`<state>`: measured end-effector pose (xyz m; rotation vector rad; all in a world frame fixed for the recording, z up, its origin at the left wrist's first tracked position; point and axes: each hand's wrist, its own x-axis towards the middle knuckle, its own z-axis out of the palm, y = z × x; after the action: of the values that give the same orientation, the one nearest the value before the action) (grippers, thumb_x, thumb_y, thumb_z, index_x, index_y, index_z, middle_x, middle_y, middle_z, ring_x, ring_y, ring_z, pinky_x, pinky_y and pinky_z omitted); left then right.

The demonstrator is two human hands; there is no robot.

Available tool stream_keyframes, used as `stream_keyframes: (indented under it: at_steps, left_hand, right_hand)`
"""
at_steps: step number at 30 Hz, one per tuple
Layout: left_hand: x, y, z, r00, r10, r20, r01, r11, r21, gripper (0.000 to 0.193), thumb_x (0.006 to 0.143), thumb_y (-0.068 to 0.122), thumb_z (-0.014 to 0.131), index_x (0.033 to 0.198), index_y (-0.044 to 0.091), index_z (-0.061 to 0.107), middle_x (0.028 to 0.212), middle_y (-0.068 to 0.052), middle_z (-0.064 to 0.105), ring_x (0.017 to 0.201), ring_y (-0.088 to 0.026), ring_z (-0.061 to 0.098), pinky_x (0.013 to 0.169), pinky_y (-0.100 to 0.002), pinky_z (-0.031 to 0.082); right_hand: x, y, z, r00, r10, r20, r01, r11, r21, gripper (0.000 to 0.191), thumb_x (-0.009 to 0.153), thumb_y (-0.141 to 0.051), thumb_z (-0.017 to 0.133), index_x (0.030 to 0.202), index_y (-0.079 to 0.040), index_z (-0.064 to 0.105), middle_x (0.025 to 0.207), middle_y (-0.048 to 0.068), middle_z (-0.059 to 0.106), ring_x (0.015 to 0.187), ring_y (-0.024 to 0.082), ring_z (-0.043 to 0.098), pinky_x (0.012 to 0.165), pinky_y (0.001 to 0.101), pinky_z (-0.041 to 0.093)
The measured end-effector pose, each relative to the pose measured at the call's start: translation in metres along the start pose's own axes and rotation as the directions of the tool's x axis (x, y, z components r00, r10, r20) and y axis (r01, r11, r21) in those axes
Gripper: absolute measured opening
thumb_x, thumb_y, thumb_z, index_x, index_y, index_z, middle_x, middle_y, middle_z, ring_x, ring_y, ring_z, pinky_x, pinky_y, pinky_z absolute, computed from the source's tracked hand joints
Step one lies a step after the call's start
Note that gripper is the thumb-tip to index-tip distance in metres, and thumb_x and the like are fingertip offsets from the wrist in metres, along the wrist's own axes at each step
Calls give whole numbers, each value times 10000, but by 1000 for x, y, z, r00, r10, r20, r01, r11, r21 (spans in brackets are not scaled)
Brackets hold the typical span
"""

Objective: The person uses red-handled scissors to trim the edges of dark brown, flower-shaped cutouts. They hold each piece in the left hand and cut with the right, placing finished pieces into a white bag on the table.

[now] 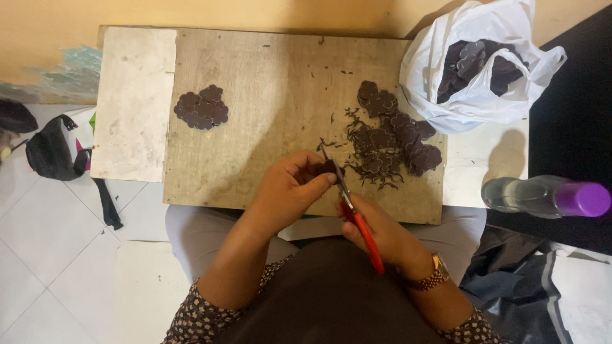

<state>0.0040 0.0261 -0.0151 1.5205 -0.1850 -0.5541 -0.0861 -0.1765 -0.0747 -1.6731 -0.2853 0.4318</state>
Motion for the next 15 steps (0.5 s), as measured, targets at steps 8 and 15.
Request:
stream_keyframes:
  at_steps: [8, 15]
  left_hand:
    - [2, -5, -8, 992, -88, 95, 99, 987, -123, 81, 928, 52, 713, 977, 0, 675, 867, -55, 723, 793, -105, 683, 740, -257, 577]
    - [1, -5, -10, 990, -117, 83, 129, 981, -146, 93, 931, 61, 722, 983, -5, 683, 854, -59, 729, 775, -110, 681, 734, -262, 571]
  right_hand:
    - [-5, -7, -3, 999, -34, 7, 33, 998, 56, 697, 954, -641, 564, 1278, -25, 526, 1058, 69, 591, 968, 192, 561, 863, 340, 499]
    - [1, -12, -3, 998, 22, 52, -28, 993, 112, 722, 935, -754, 477, 1106, -56, 552, 928, 46, 524, 812, 156, 500, 696, 305, 473]
